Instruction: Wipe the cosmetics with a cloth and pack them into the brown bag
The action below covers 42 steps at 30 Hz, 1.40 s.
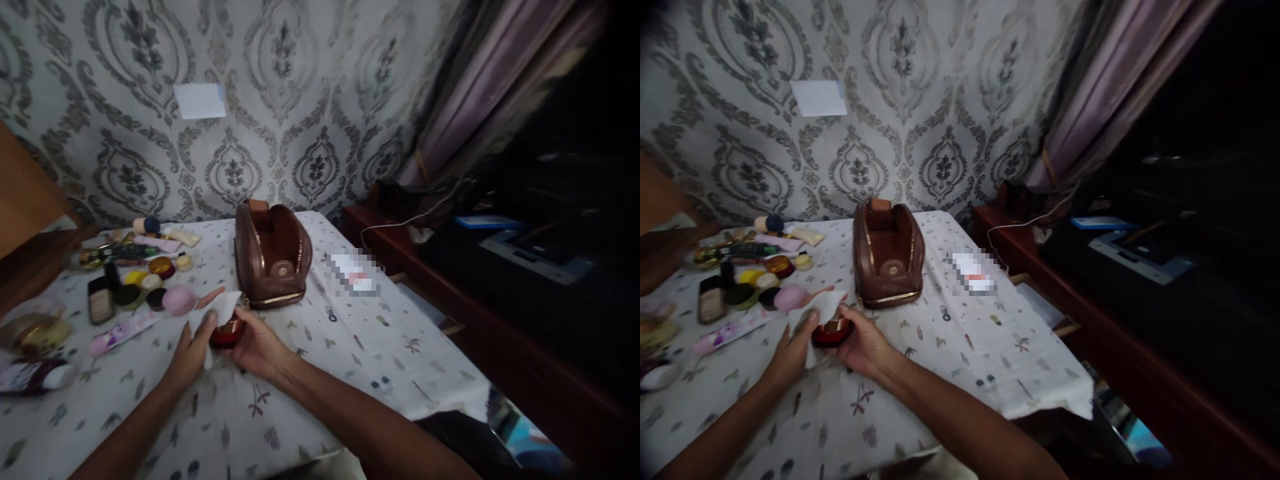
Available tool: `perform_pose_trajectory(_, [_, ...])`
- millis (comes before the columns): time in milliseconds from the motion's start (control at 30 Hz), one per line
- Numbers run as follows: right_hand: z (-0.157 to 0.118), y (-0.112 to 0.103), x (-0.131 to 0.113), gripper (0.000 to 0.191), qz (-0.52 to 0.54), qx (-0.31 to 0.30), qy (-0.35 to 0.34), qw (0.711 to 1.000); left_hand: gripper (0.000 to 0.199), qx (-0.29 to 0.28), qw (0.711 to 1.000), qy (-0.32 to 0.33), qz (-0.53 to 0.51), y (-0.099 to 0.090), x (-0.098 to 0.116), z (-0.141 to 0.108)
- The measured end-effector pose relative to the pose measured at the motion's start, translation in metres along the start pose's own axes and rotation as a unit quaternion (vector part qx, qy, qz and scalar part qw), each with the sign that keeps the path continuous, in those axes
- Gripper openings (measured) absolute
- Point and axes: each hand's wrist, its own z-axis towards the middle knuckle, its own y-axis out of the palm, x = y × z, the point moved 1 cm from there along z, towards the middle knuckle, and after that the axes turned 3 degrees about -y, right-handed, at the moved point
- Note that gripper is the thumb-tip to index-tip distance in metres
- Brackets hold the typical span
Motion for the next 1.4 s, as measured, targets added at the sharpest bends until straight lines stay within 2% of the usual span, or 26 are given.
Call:
perform_pose_trajectory(133, [0.004, -0.002, 0.002, 0.039, -0.010, 0.004, -0.013, 1.000, 0.054, 0.022, 0.998, 0.022, -0.055, -0.005, -0.011, 0.009])
perform_pose_trajectory(300, [0.007, -0.003, 0.002, 0.036, -0.010, 0.051, -0.021, 0.998, 0.041, 0.033, 0.992, 0.047, -0.108, -0.009, -0.010, 0.012])
perform_pose_trajectory(467, [0.004, -0.002, 0.002, 0.040, -0.010, 0.046, -0.002, 0.999, 0.047, 0.035, 0.982, -0.020, -0.186, -0.005, -0.006, 0.012])
perform_pose_trajectory(567, [0.004, -0.004, 0.003, 0.035, -0.018, 0.040, -0.005, 0.999, 0.056, 0.027, 0.974, -0.063, -0.215, -0.003, -0.007, 0.014])
perform_pose_trajectory(667, [0.005, -0.005, 0.003, 0.030, -0.008, 0.039, -0.009, 0.999, 0.060, 0.002, 0.970, -0.072, -0.231, -0.002, -0.006, 0.016])
perform_pose_trajectory(833, [0.005, -0.006, 0.002, 0.031, -0.001, 0.036, -0.007, 0.999, 0.050, 0.025, 0.975, -0.039, -0.218, -0.004, -0.004, 0.015])
perform_pose_trajectory(967, [0.005, -0.006, 0.002, 0.031, -0.008, 0.022, 0.012, 1.000, 0.043, 0.017, 0.972, -0.009, -0.232, -0.008, 0.000, 0.016])
perform_pose_trajectory(1233, [0.007, -0.008, 0.006, 0.026, 0.031, 0.015, 0.040, 0.999, 0.052, 0.036, 0.973, -0.052, -0.224, -0.006, -0.005, 0.018])
perform_pose_trajectory(1300, [0.009, -0.009, 0.004, 0.021, 0.044, 0.025, 0.027, 0.998, 0.049, 0.022, 0.980, -0.050, -0.190, -0.007, -0.008, 0.016])
perform_pose_trajectory(1400, [0.011, -0.008, 0.001, 0.014, 0.062, 0.051, 0.002, 0.997, 0.041, -0.030, 0.994, 0.014, -0.109, -0.009, -0.008, 0.013])
